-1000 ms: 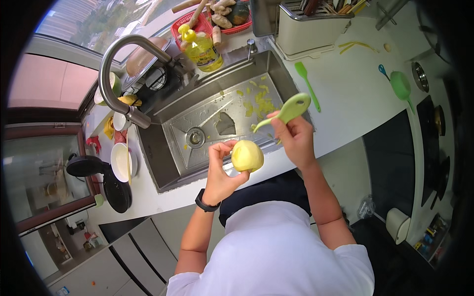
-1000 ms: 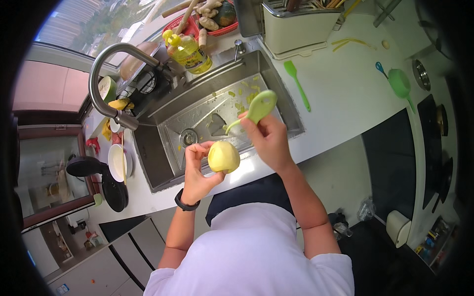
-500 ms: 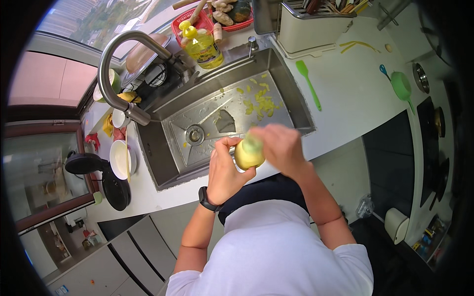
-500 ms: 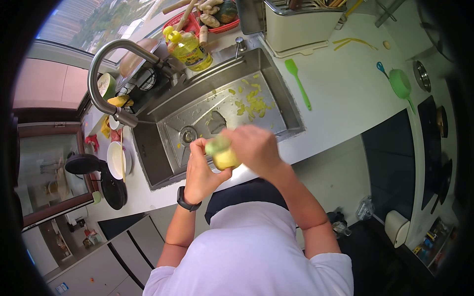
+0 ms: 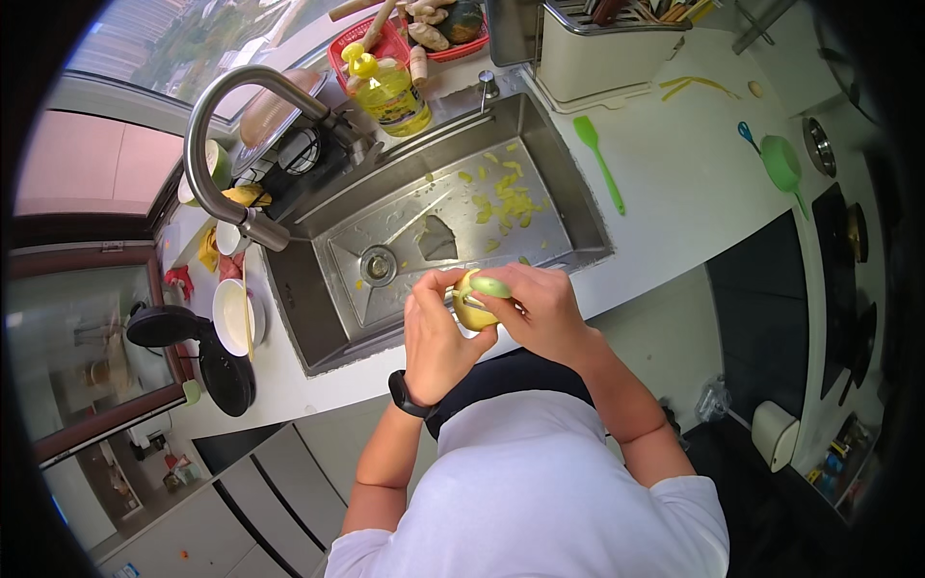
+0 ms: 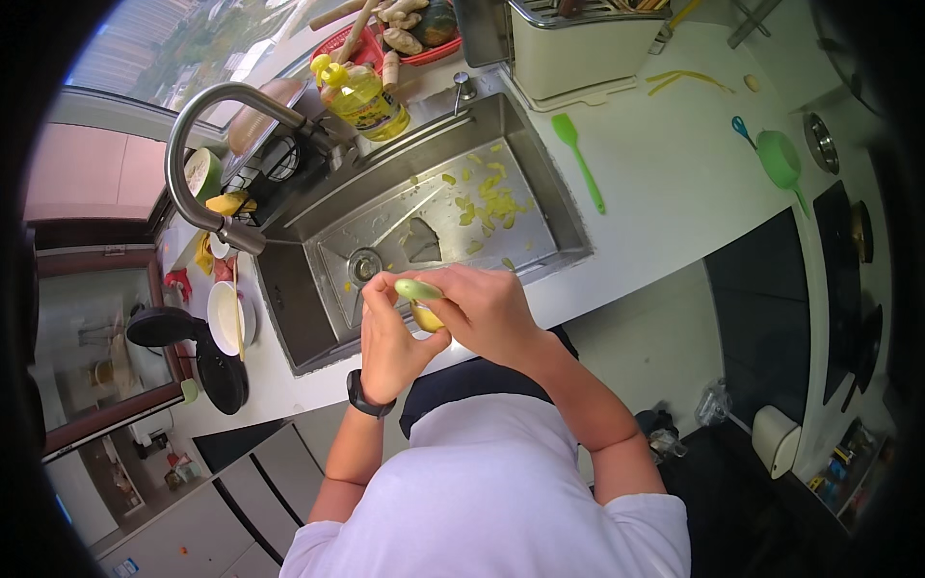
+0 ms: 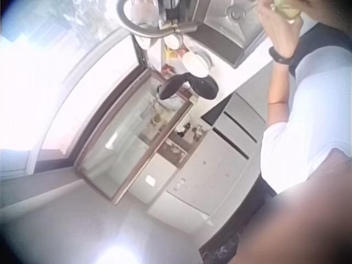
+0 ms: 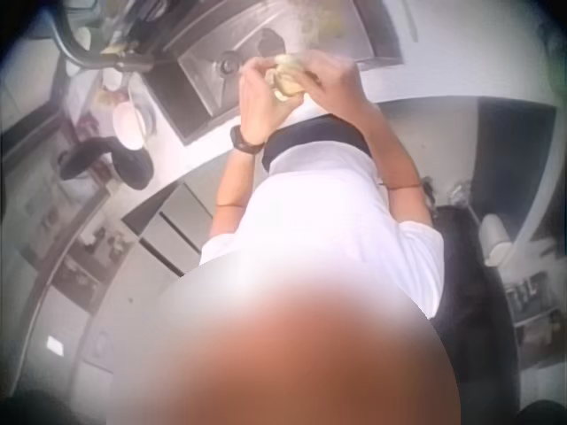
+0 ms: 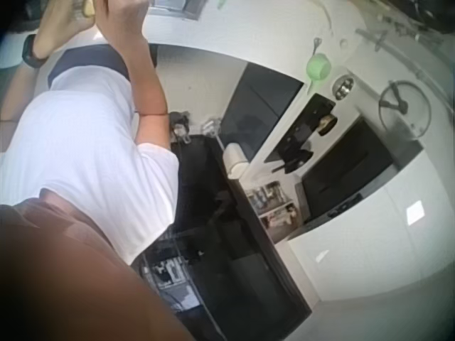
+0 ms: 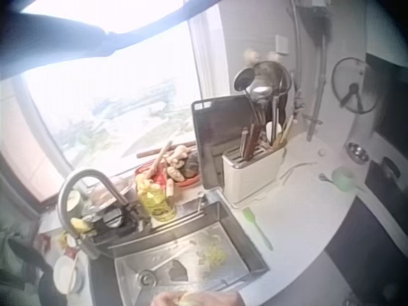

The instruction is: The person peels a green apple using a green peeler over a kitchen sink, then retrieves a white bowl from a drawer. The person slices the peeled apple into wedges and places them into the bowl. Finally, the person washes the knife and hands under running water.

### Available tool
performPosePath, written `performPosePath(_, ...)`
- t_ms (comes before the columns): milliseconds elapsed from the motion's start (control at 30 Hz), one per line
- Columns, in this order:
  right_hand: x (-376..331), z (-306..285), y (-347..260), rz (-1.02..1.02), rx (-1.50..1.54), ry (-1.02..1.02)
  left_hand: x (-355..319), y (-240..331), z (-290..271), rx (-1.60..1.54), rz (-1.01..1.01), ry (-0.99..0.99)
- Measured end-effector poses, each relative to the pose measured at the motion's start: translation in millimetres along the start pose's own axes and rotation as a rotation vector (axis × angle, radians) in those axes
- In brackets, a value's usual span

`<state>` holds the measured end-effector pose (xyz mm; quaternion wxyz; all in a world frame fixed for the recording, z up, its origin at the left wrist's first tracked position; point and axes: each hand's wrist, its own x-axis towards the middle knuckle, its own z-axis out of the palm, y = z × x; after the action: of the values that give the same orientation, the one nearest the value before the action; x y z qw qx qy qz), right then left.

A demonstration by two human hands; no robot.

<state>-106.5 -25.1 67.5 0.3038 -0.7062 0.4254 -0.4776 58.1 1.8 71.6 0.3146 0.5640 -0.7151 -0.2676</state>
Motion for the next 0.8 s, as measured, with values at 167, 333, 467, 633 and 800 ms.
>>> performPosePath(167, 6.7, -15.6, 21.3, 0.092, -0.394, 0.113, -0.3, 4.1, -4.0, 0.149, 0.02, -0.013)
performPosePath(333, 6.2, -20.8, 8.3, 0.37, 0.057, 0.007, -0.8, -0.3, -2.3, 0.074, 0.009, -0.021)
performPosePath(467, -1.6, -15.0, 4.2, 0.406, 0.345, 0.052, -0.3, -8.3, 1.1, -0.253, -0.072, -0.045)
performPosePath(633, -0.7, -20.1, -0.6, 0.255, 0.288, -0.014, -1.7, -12.1, -3.6, -0.443, -0.045, -0.127)
performPosePath(800, 6.0, -20.9, 7.6, 0.2, 0.257, -0.037, -5.9, -21.0, -4.7, -0.495, -0.005, -0.171)
